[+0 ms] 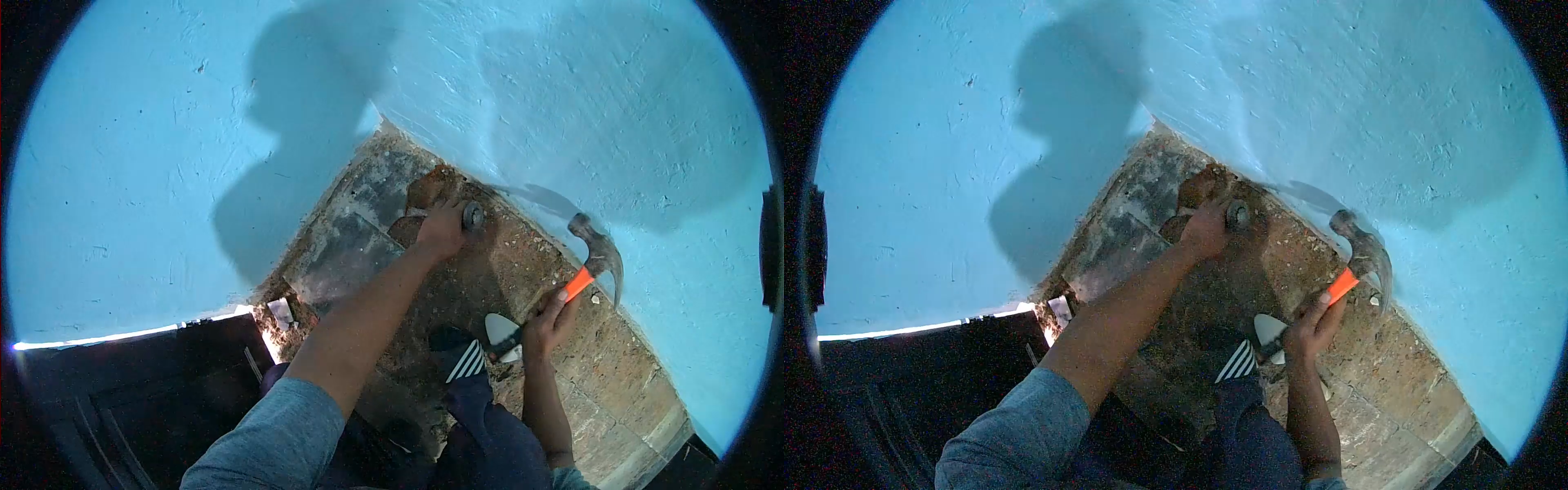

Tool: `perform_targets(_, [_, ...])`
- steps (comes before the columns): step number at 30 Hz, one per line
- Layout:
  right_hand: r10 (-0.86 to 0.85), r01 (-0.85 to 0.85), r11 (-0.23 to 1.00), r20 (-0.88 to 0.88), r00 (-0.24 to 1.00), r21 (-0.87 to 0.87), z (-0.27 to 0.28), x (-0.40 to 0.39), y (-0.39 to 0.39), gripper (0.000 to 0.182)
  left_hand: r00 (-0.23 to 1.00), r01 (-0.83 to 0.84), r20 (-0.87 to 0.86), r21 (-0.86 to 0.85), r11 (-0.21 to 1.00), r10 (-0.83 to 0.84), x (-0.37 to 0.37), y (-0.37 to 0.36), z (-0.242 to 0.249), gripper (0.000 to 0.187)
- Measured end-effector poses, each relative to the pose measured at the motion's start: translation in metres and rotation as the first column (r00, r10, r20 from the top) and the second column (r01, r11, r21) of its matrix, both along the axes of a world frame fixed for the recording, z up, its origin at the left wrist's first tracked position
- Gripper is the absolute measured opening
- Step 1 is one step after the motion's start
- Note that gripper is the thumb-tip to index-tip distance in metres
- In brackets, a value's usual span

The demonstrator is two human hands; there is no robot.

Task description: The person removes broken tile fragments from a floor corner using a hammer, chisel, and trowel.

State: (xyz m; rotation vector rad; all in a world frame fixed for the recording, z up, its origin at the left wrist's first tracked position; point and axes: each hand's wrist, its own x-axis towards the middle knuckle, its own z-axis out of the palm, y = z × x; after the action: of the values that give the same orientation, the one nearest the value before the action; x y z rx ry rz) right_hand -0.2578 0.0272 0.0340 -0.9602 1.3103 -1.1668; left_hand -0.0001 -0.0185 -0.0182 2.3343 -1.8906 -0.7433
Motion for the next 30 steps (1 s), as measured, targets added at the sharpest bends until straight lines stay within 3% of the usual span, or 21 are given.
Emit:
perform_targets(2, [-0.064,0.059,0.996,0.078,0.995,0.063,0.003,0.029,0.0,0.026,0.999,-0.009,0.031,0.005,1.0,0.009,0.001,0.001,0.002,0.069])
perform_targets(4, [0.165,-0.154,0.986,-0.316,0.934,0.06,-0.046,0.036,0.002,0.027,1.0,-0.026,-0.001,0.028,0.999,0.026,0.002,-0.003,0.012,0.069])
perform_targets(6, [0.448,-0.404,0.89,-0.57,0.689,0.212,-0.054,0.045,0.001,0.03,1.0,-0.029,-0.01,0.039,0.999,0.029,0.001,-0.004,0.013,0.069])
perform_targets(9, [0.353,-0.297,0.934,-0.38,0.855,0.201,-0.048,0.041,0.001,0.032,0.999,-0.044,-0.019,0.051,0.998,0.045,0.002,0.0,0.014,0.069])
perform_targets(12, [0.187,-0.185,0.982,-0.306,0.934,0.036,-0.027,0.011,-0.007,0.035,0.994,-0.074,-0.072,0.049,0.996,0.077,0.002,-0.001,0.03,0.068])
perform_targets(14, [0.012,-0.041,0.99,-0.211,0.977,-0.137,0.026,-0.002,-0.016,0.035,0.996,-0.06,-0.06,0.018,0.998,0.061,0.004,0.001,0.021,0.067])
perform_targets(16, [-0.175,0.167,0.945,-0.002,0.985,-0.28,0.065,-0.014,-0.024,0.028,0.997,-0.063,-0.04,-0.015,0.998,0.063,0.005,0.002,0.003,0.066])
perform_targets(19, [-0.124,0.32,0.807,0.388,0.913,-0.496,0.081,-0.009,-0.035,0.026,0.998,-0.041,-0.055,-0.051,0.998,0.038,0.006,0.004,0.006,0.063])
perform_targets(20, [-0.163,0.223,0.87,0.17,0.972,-0.441,0.06,-0.013,-0.028,0.031,0.997,-0.026,-0.067,-0.061,0.998,0.022,0.007,0.004,0.009,0.062])
perform_targets(21, [-0.195,0.21,0.904,0.076,0.978,-0.373,0.036,-0.003,-0.026,0.034,0.996,-0.042,-0.082,-0.052,0.998,0.038,0.009,0.002,0.01,0.061])
perform_targets(22, [-0.147,0.111,0.958,-0.121,0.982,-0.265,-0.005,0.016,-0.017,0.037,0.993,-0.062,-0.101,-0.043,0.997,0.057,0.01,0.0,0.01,0.06])
perform_targets(23, [0.047,-0.139,0.979,-0.504,0.863,-0.148,-0.042,0.031,-0.003,0.04,0.99,-0.077,-0.12,-0.031,0.997,0.073,0.008,0.0,0.01,0.059])
perform_targets(24, [0.231,-0.34,0.94,-0.7,0.676,-0.018,-0.042,0.044,0.002,0.043,0.993,-0.055,-0.108,-0.003,0.999,0.054,0.006,-0.002,0.009,0.058])
perform_targets(25, [0.423,-0.452,0.876,-0.715,0.556,0.166,-0.037,0.051,-0.003,0.044,0.995,-0.031,-0.096,0.023,0.999,0.033,0.004,-0.005,0.006,0.057])
perform_targets(28, [0.477,-0.347,0.858,-0.337,0.812,0.379,-0.047,0.03,-0.003,0.046,0.998,0.047,-0.051,0.066,0.997,-0.044,0.001,-0.008,-0.019,0.057])
perform_targets(30, [0.404,-0.265,0.86,-0.266,0.875,0.437,-0.037,0.017,0.0,0.039,0.994,0.101,0.027,0.062,0.993,-0.103,-0.002,-0.014,-0.023,0.059])
